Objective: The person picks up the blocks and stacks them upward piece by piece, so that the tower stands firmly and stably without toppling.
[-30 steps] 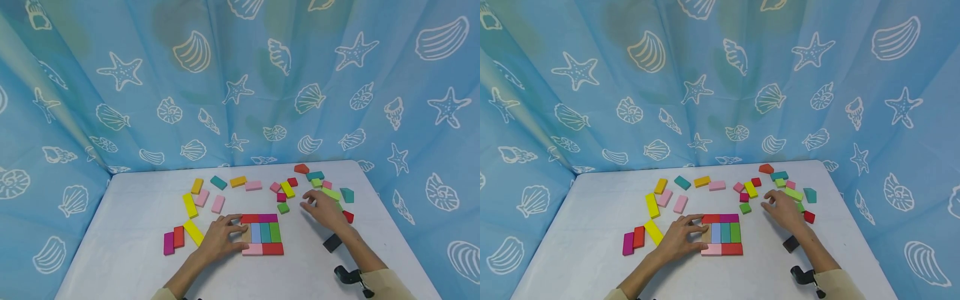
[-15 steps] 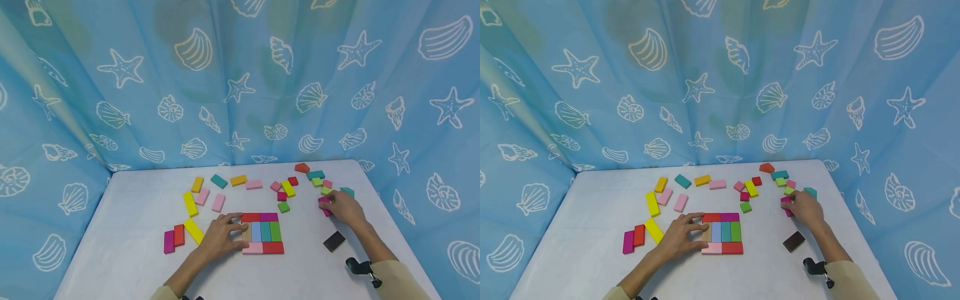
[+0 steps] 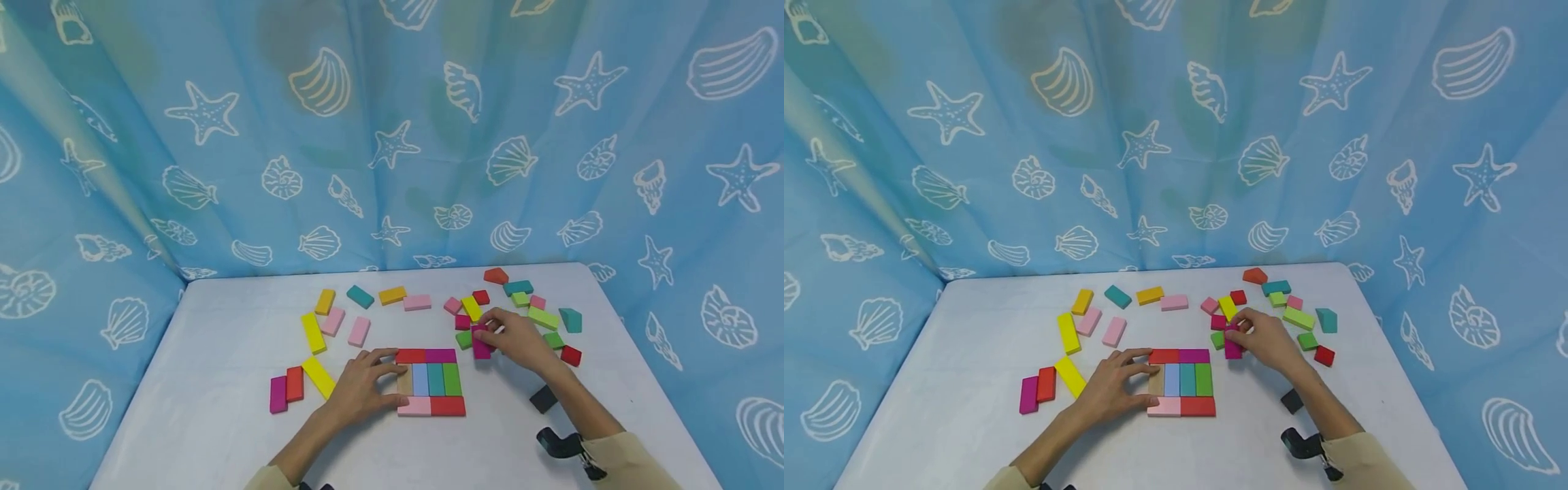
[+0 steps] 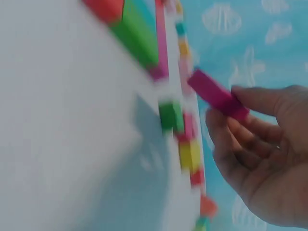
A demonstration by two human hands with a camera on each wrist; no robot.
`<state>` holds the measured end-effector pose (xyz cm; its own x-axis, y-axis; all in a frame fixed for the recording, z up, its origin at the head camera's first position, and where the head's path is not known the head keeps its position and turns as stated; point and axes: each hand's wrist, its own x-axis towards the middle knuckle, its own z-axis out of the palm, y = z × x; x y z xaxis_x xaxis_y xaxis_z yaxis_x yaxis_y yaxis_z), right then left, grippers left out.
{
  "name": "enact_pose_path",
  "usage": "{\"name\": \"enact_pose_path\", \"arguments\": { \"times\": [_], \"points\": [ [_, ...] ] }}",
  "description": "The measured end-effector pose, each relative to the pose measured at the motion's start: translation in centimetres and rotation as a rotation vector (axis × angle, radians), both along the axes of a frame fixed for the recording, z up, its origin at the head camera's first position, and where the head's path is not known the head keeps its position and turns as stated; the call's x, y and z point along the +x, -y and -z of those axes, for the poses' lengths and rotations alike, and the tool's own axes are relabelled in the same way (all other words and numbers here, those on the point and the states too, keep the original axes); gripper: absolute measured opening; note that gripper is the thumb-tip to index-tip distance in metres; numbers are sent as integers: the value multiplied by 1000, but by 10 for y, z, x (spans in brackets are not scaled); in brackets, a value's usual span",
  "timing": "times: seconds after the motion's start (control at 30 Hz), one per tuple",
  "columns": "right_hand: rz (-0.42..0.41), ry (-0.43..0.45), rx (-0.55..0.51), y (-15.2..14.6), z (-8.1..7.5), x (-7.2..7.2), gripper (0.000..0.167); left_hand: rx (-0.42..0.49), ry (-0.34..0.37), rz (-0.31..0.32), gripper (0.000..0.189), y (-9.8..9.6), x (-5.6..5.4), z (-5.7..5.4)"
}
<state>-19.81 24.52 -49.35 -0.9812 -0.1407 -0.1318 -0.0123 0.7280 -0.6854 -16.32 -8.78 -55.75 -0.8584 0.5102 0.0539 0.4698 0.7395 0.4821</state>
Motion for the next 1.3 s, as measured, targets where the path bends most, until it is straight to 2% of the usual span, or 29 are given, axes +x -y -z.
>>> {"name": "enact_pose_path", "arguments": {
  "times": [0.13,0.23,0.33,0.47,0.63,1.03,1.3],
  "points": [
    [-133,90,-152,37,0,7,40,0,21,-16,63,0,1,-2],
    [-196,125,-202,59,5,13,40,-15,19,-32,71,-1,1,-3],
    [-224,134,-218,75,12,16,38,-21,8,-40,75,-1,1,-3],
    [-218,130,-191,88,22,16,36,-6,5,-30,73,0,2,-1],
    [-170,100,-139,98,30,16,34,8,9,-22,71,1,1,0],
    [-125,67,-61,108,30,18,22,9,6,-29,70,0,1,-2],
    [-154,55,-69,107,30,17,19,3,3,-35,70,0,2,-3]
  ]
}}
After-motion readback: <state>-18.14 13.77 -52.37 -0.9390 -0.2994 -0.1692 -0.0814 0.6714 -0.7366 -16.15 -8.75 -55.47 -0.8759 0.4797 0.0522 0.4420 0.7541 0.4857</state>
